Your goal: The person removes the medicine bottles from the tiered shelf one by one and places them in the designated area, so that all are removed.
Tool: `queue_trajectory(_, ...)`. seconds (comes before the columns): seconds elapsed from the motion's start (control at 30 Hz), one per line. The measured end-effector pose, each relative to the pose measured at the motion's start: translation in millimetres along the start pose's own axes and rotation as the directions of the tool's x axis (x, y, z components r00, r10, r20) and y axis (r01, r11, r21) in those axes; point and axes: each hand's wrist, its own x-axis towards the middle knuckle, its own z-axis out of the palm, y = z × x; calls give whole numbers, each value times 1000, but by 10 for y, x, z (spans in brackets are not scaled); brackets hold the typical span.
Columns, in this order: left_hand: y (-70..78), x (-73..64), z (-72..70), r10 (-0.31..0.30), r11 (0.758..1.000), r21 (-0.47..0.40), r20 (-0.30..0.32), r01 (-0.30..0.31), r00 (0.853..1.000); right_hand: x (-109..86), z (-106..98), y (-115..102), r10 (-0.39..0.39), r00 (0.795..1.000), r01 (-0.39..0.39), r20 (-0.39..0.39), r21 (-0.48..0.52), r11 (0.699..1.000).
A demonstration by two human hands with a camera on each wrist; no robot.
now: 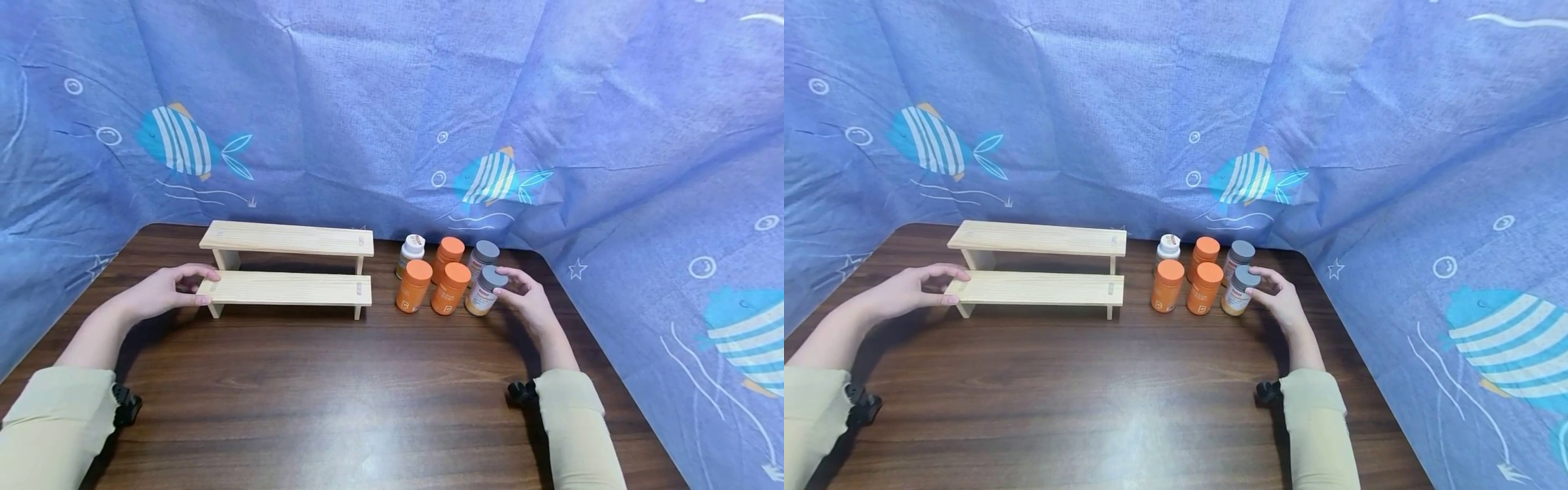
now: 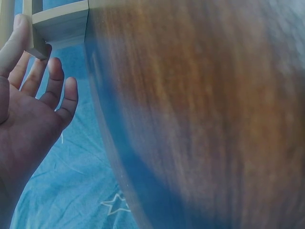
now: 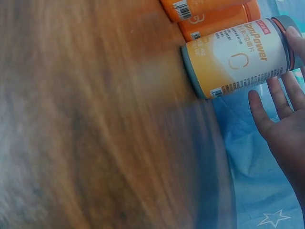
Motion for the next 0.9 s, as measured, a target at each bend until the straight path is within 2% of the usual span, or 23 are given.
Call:
queue_trajectory(0.2,9,3,-7,-6,1000,1,6,6,1000,13,-28,38,47,999,-48,21,52,997)
queue_trajectory(0.47,-8,24,-19,5,1000,10,-1,-5,1000,36,-39,89,20,999,-23,42,72,997)
queue_trajectory(0.7,-5,9,-46,6,1000,9,-1,-6,1000,202,-172,475,-46,995,30,93,163,986)
queue_trajectory(0.77,0,-2,-60,10,1000,2,6,-10,1000,228,-181,508,-63,993,45,102,172,984)
queue_trajectory(0.9,-6,-29,-84,1,1000,-9,12,-1,1000,150,-87,187,-103,990,95,96,83,992)
